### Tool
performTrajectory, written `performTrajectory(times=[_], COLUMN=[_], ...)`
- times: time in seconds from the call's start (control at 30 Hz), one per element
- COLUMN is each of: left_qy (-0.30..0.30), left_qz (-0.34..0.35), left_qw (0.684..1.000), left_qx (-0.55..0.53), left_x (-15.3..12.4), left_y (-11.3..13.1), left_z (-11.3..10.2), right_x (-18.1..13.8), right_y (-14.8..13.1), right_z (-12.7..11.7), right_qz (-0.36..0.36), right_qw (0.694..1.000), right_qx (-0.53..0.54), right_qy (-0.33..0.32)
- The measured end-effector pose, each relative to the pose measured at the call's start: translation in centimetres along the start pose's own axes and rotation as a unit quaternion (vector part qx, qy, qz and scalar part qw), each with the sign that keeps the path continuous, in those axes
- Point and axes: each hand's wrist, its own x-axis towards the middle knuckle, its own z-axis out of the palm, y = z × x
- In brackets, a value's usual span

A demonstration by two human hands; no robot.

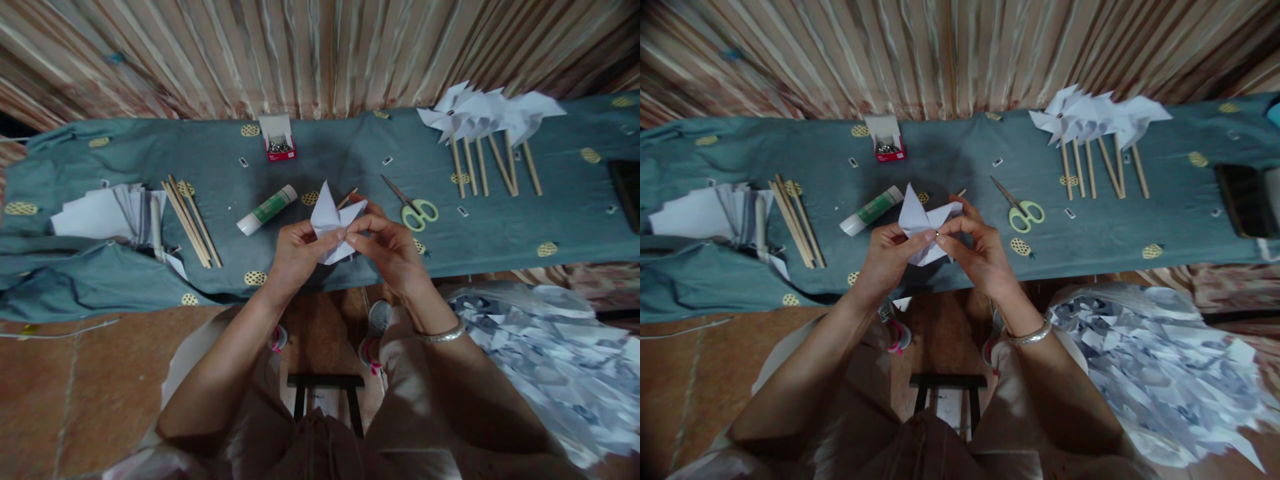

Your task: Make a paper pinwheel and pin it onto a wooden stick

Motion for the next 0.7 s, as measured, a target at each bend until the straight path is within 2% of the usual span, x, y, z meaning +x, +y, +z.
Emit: performTrajectory(times=[0.43,0.7], left_qy=[0.016,0.011], left_qz=[-0.021,-0.037], left_qw=[0.999,0.998], left_qx=[-0.047,-0.056], left_x=[0.55,0.83], left_y=[-0.76,-0.92], left_z=[0.47,0.81], right_x=[-0.19,-0.35], right_y=[-0.09,-0.44], right_z=[0.12,0.08], right_qz=[-0.067,-0.054], right_qw=[0.995,0.991], right_qx=[-0.074,-0.113], right_qy=[0.031,0.049])
